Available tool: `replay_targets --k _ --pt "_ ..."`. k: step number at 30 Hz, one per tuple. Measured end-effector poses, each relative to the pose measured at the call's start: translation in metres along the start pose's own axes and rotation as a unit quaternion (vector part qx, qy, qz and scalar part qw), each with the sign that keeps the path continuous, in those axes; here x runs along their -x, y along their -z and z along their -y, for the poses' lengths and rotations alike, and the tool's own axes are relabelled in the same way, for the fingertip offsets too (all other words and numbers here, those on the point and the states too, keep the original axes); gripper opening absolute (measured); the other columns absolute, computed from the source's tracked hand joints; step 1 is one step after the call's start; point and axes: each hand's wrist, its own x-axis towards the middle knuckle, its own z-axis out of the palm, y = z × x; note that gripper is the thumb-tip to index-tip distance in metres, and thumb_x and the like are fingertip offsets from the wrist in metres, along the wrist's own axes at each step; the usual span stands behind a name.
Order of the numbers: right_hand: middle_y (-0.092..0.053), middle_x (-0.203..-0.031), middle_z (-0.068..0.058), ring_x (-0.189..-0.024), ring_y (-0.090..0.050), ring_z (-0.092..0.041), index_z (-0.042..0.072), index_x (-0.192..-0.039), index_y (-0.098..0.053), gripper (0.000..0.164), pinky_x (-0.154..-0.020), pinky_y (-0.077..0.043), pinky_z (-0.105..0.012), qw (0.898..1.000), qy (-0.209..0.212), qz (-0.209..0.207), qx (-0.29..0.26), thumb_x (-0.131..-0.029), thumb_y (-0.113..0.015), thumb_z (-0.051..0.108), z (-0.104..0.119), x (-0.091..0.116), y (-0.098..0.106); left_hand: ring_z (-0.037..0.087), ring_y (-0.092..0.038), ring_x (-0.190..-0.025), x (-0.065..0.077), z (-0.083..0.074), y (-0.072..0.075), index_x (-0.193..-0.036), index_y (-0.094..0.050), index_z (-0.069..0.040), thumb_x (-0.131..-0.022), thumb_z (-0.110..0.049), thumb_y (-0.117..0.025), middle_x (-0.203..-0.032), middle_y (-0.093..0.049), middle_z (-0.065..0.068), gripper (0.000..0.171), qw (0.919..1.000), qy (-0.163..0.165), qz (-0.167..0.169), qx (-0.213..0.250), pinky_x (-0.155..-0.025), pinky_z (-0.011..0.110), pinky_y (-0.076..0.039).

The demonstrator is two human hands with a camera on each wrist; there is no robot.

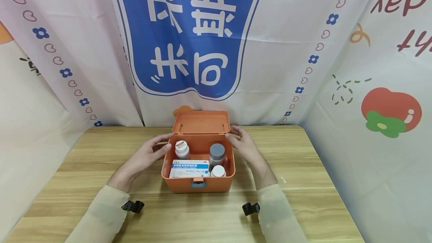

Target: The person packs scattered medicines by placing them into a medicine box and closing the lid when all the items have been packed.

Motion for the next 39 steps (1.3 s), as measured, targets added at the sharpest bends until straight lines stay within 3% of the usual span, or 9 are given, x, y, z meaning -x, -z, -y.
replay_targets --k 8,13,22,30,35,39 --pt "-0.046 -0.162 -0.023 -0.151 -0.047 -0.035 0.002 -0.161 -0.036 0.059 -0.126 -0.041 -0.054 0.998 -0.036 0.014 -0.056 -0.111 -0.054 0.027 -0.007 -0.008 0.006 0.044 -0.051 -0.147 -0.003 0.002 0.000 -0.163 -0.037 -0.015 -0.106 -0.039 -0.064 -0.158 -0.049 0.019 0.068 0.9996 -0.007 -0.005 0.028 -0.115 0.052 -0.053" --pt "-0.046 -0.162 -0.023 -0.152 -0.046 -0.038 0.002 -0.162 -0.035 0.060 -0.126 -0.041 -0.054 0.996 -0.046 0.023 -0.071 -0.111 -0.053 0.029 -0.008 -0.013 0.010 0.043 -0.050 -0.148 -0.010 0.005 0.000 -0.165 -0.031 -0.015 -0.107 -0.042 -0.061 -0.164 -0.041 0.018 0.071 0.9986 0.009 -0.007 0.051 -0.116 0.053 -0.052" --pt "-0.051 -0.159 -0.023 -0.141 -0.057 -0.028 0.003 -0.163 -0.035 0.059 -0.110 -0.056 -0.031 0.994 -0.055 0.034 -0.085 -0.112 -0.050 0.030 -0.007 -0.026 0.010 0.040 -0.044 -0.152 -0.040 0.007 -0.001 -0.167 -0.025 -0.011 -0.113 -0.042 -0.047 -0.168 -0.035 0.019 0.067 0.9911 0.052 -0.006 0.122 -0.124 0.059 -0.042" --pt "-0.054 -0.156 -0.023 -0.134 -0.062 -0.023 0.003 -0.161 -0.038 0.057 -0.114 -0.054 -0.037 0.994 -0.068 0.033 -0.075 -0.113 -0.048 0.031 -0.008 -0.032 0.008 0.040 -0.036 -0.158 -0.056 0.009 0.000 -0.169 -0.022 -0.010 -0.114 -0.040 -0.043 -0.174 -0.028 0.019 0.066 0.9885 0.066 -0.003 0.136 -0.126 0.060 -0.037" --pt "-0.056 -0.155 -0.023 -0.135 -0.061 -0.024 0.003 -0.161 -0.039 0.057 -0.111 -0.055 -0.034 0.995 -0.068 0.028 -0.071 -0.113 -0.049 0.032 -0.007 -0.034 0.007 0.040 -0.035 -0.158 -0.057 0.007 0.001 -0.168 -0.022 -0.008 -0.115 -0.038 -0.042 -0.173 -0.029 0.020 0.065 0.9895 0.060 -0.007 0.131 -0.127 0.060 -0.037" --pt "-0.053 -0.157 -0.024 -0.144 -0.056 -0.030 0.002 -0.161 -0.037 0.060 -0.119 -0.050 -0.041 0.996 -0.060 0.032 -0.063 -0.113 -0.048 0.034 -0.005 -0.032 0.009 0.040 -0.036 -0.157 -0.055 0.004 0.002 -0.168 -0.024 -0.008 -0.114 -0.039 -0.042 -0.172 -0.032 0.020 0.065 0.9904 0.051 -0.005 0.129 -0.125 0.062 -0.038"
